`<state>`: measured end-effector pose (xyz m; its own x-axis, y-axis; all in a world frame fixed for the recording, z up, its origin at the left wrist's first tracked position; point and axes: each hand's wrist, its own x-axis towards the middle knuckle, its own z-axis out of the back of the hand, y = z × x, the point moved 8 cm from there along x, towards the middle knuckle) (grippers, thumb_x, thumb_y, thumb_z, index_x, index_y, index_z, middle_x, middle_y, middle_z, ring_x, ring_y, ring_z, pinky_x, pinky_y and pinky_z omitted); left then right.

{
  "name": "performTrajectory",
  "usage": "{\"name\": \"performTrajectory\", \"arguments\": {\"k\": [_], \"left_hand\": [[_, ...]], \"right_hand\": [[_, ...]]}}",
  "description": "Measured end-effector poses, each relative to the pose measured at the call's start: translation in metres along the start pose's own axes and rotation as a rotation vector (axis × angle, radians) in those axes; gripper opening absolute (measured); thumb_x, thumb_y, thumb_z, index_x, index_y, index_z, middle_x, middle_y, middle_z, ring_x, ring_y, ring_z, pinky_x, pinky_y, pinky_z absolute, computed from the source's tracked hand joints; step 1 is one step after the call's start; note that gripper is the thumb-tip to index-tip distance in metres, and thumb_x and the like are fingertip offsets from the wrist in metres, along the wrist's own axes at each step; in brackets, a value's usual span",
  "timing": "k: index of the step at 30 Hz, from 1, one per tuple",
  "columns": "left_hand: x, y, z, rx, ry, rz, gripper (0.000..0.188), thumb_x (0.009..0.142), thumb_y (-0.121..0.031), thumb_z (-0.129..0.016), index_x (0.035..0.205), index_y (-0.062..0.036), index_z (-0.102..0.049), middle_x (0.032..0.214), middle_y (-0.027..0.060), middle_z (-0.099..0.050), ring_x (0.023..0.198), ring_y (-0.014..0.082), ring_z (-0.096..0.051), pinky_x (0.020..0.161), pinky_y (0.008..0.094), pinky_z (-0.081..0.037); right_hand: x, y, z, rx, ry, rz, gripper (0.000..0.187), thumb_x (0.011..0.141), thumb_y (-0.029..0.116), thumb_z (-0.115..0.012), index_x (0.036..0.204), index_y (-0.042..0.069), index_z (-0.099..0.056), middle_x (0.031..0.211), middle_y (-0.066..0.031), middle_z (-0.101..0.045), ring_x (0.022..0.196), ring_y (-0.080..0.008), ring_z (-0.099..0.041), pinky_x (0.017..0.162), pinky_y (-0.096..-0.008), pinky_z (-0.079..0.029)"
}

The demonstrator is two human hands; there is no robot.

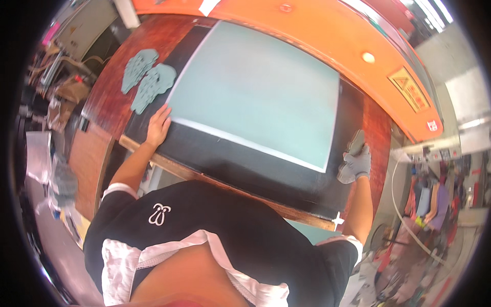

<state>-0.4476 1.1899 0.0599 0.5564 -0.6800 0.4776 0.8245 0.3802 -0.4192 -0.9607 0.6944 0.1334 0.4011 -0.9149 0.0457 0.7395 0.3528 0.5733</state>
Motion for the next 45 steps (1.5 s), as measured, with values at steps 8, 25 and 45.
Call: {"name": "performTrajectory", "arguments": {"k": [8,25,45], "left_hand": [[-0.001,0.007,0.001,-0.116,-0.024,0.044,0.032,0.089,-0.017,-0.054,0.119,-0.0083,-0.059,0.131,0.0124,-0.051,0.114,0.0309,-0.051,0.097,0.0392,-0.037],[-0.003,0.029,0.002,-0.569,0.003,0.209,0.026,0.091,-0.012,-0.048,0.111,-0.0008,-0.060,0.124,0.0129,-0.056,0.115,0.0285,-0.051,0.101,0.0377,-0.034],[0.209,0.052,-0.118,-1.179,0.641,0.362,0.039,0.095,-0.026,-0.046,0.125,-0.0028,-0.053,0.119,0.0089,-0.061,0.119,0.0164,-0.047,0.105,0.0323,-0.028]], "right_hand": [[-0.048,0.331,-0.094,-0.471,0.003,1.238,0.087,0.054,0.033,-0.078,0.130,0.010,-0.041,0.119,-0.0180,-0.046,0.106,-0.0338,-0.049,0.086,-0.0443,-0.044],[-0.113,0.482,-0.344,-1.048,0.522,1.829,0.070,0.071,0.041,-0.067,0.132,0.014,-0.044,0.135,-0.0128,-0.040,0.124,-0.0295,-0.039,0.103,-0.0390,-0.031],[-0.161,0.433,-0.336,-0.117,-0.134,0.604,0.100,0.048,0.047,-0.083,0.125,-0.002,-0.042,0.115,-0.0204,-0.049,0.109,-0.0374,-0.047,0.092,-0.0469,-0.036]]}}
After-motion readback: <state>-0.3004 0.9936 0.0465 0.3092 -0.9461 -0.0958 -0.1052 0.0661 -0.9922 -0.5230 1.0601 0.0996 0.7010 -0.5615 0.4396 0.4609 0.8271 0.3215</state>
